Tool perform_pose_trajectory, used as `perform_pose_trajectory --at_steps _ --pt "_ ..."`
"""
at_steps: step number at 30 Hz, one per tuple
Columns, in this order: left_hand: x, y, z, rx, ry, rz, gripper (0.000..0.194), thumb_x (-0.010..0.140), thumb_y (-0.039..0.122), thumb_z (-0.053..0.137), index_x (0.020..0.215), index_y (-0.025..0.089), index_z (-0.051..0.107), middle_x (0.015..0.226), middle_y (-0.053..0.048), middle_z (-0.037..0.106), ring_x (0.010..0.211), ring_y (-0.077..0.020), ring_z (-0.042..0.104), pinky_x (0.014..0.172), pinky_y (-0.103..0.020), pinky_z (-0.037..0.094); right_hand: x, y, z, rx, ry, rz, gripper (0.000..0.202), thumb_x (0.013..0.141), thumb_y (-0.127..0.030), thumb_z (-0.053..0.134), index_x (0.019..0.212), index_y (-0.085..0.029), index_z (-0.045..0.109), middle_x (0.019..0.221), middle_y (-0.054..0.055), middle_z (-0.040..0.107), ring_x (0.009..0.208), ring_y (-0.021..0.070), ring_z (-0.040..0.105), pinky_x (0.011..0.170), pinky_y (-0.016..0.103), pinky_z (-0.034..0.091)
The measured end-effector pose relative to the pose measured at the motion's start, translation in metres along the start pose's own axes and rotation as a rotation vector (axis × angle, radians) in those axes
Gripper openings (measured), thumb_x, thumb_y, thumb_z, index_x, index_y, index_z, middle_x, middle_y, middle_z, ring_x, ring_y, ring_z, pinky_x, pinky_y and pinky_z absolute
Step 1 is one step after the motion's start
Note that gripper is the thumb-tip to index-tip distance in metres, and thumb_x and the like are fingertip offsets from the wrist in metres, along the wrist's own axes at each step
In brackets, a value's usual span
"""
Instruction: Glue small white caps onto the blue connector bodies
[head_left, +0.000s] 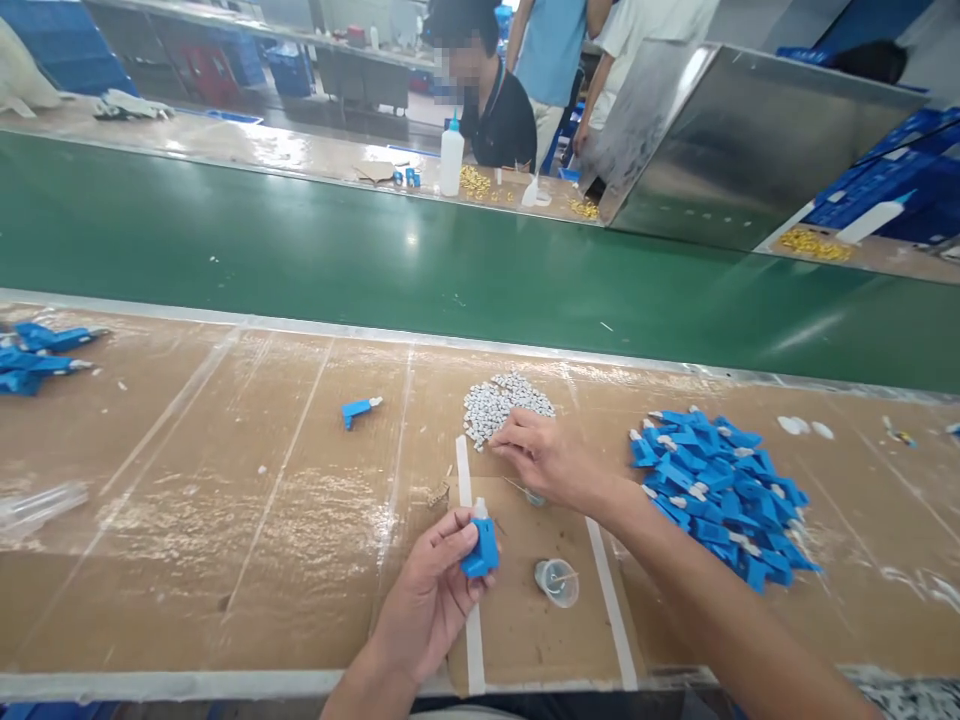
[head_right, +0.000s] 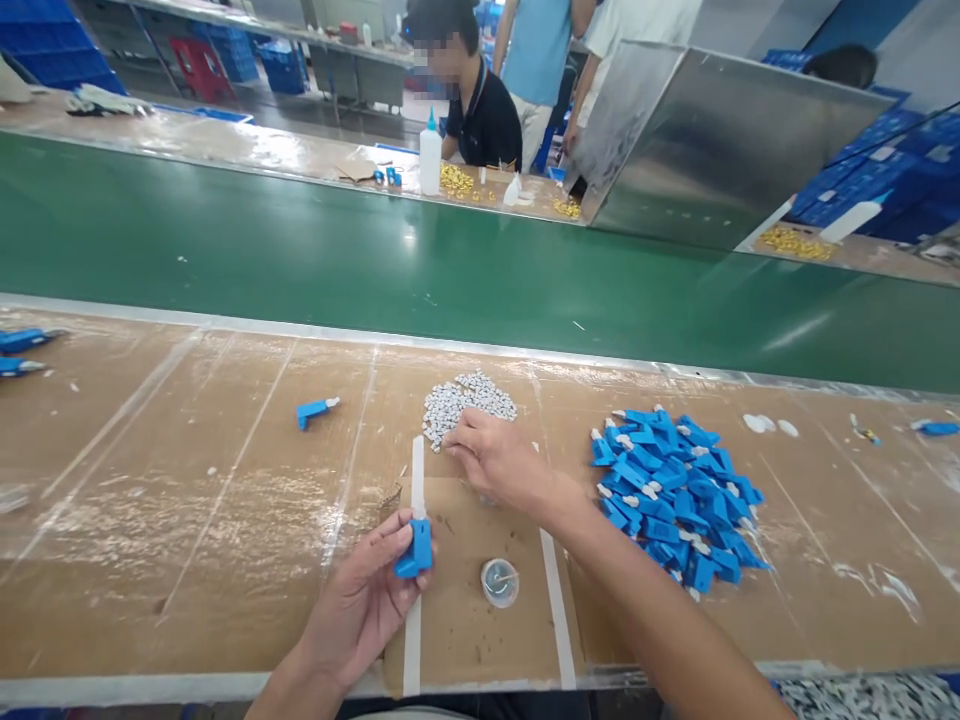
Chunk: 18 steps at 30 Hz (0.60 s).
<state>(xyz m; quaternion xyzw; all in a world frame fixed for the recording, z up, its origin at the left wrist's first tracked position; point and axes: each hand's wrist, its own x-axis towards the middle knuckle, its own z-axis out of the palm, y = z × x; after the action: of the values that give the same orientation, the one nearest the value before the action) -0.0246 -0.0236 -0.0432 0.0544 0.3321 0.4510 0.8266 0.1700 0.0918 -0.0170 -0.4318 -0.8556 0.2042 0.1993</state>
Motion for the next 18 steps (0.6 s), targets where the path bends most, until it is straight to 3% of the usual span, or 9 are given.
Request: perform_pose_trajectory --at_steps 12,18 --pt "-0.001 -0.004 -0.005 -0.053 0.014 -0.057 0.022 0.083 0.026 0.076 0.098 0.015 0.063 0.077 -0.001 0.064 0.062 -0.0077 0.058 0.06 -0.02 0.047 0.022 -0.003 0.019 -0.238 -0.172 -0.039 0.024 0.098 -0.016 0.045 0.086 -0.017 0.066 0.086 0.005 0.058 0.071 0.0162 0.052 0.061 0.028 0.036" --pt "-0.003 -0.005 -0.005 -0.061 0.024 -0.031 0.023 0.079 0.026 0.077 0.091 0.016 0.061 0.071 0.0 0.063 0.056 -0.0082 0.057 0.055 -0.02 0.043 0.019 -0.015 0.009 -0.202 -0.174 -0.109 0.017 0.091 -0.015 0.046 0.082 -0.018 0.059 0.08 0.006 0.061 0.066 0.0176 0.054 0.06 0.029 0.041"
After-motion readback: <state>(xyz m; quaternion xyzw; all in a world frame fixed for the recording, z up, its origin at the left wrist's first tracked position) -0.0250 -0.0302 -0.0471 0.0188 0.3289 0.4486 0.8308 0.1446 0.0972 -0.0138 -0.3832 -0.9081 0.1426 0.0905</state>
